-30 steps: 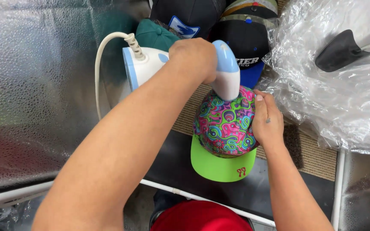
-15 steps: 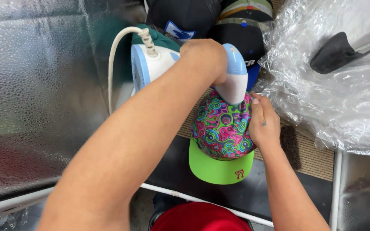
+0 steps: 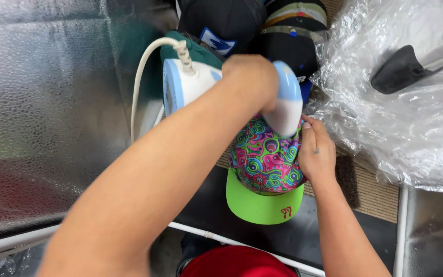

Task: The person steams a colorful patterned hat using a handheld steamer, brushes the fabric with a wooden brush, and places the hat inside a clear plastic bag.

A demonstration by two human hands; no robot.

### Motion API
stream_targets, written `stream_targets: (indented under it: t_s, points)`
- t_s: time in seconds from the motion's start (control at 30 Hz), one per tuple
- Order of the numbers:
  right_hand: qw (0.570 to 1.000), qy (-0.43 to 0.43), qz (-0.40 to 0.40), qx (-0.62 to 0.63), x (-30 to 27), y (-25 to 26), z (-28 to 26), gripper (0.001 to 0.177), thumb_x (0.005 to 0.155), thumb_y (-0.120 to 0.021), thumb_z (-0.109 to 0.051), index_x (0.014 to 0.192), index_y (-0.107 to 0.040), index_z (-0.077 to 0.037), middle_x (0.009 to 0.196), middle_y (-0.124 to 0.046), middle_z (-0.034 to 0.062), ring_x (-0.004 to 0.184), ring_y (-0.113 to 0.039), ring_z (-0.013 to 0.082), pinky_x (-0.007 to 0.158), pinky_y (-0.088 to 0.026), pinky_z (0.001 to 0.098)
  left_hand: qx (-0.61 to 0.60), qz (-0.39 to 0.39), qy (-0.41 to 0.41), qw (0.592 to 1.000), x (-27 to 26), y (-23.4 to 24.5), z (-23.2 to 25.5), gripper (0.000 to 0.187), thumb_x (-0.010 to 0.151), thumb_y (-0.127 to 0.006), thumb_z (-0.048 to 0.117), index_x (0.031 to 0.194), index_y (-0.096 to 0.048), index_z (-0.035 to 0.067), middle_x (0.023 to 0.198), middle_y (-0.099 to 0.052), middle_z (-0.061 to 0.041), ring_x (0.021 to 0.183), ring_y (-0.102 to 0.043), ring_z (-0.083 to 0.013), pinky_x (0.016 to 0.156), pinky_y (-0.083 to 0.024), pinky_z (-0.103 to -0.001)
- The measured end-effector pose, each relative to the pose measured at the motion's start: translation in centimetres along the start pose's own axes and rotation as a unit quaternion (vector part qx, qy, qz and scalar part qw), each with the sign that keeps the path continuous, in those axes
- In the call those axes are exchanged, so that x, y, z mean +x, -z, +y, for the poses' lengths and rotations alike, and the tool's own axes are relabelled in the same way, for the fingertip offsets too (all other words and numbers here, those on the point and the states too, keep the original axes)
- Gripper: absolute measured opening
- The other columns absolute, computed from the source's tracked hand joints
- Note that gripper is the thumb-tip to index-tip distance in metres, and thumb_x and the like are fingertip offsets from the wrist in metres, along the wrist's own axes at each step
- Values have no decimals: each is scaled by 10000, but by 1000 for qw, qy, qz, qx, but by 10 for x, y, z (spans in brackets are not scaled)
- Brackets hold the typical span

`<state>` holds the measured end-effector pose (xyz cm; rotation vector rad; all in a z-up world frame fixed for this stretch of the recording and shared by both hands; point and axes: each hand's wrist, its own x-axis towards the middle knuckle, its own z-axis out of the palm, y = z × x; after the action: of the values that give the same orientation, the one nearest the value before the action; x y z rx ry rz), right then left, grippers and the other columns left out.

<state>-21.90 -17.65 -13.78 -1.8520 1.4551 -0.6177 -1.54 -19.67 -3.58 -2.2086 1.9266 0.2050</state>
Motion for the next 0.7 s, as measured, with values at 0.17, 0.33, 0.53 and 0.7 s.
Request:
stream_targets:
  t_s: [0.17,0.33,0.53,0.7]
  points:
    - [1000,-19,-16,3,-3,4,-8,423,1062,-396,-439,1371,-633,-274,1272,-667,212,1261,-557,448,1064,-444,573,19,124,-84,988,-89,-17,13,80,722,-686,116,717,-755,156,618,-682,5,656,-732,-215,547,-581,-451]
    - [999,-26,-28,22,-4,5,-11,444,1065,-375,-433,1372,-640,-254,1264,-675,209,1254,-580,431,1056,-457,568,18,180,-93,979,-80,-34,22,77,631,-739,81,601,-716,148,476,-599,3,480,-659,-226,429,-513,-438]
    - [1000,-15,-16,-1,-6,4,-11,443,1095,-358,-376,1376,-636,-176,1227,-673,249,1233,-580,461,1023,-461,589,-48,301,-34,952,-91,-39,24,128,645,-681,-22,655,-709,102,485,-613,-47,472,-680,-282,404,-518,-468]
    - [999,-25,-34,-13,-9,5,-12,425,1073,-383,-394,1399,-610,-243,1290,-650,250,1292,-537,458,1081,-430,572,-77,156,-48,984,-169,-41,27,191,775,-585,6,757,-724,135,605,-697,-53,621,-744,-317,510,-561,-498]
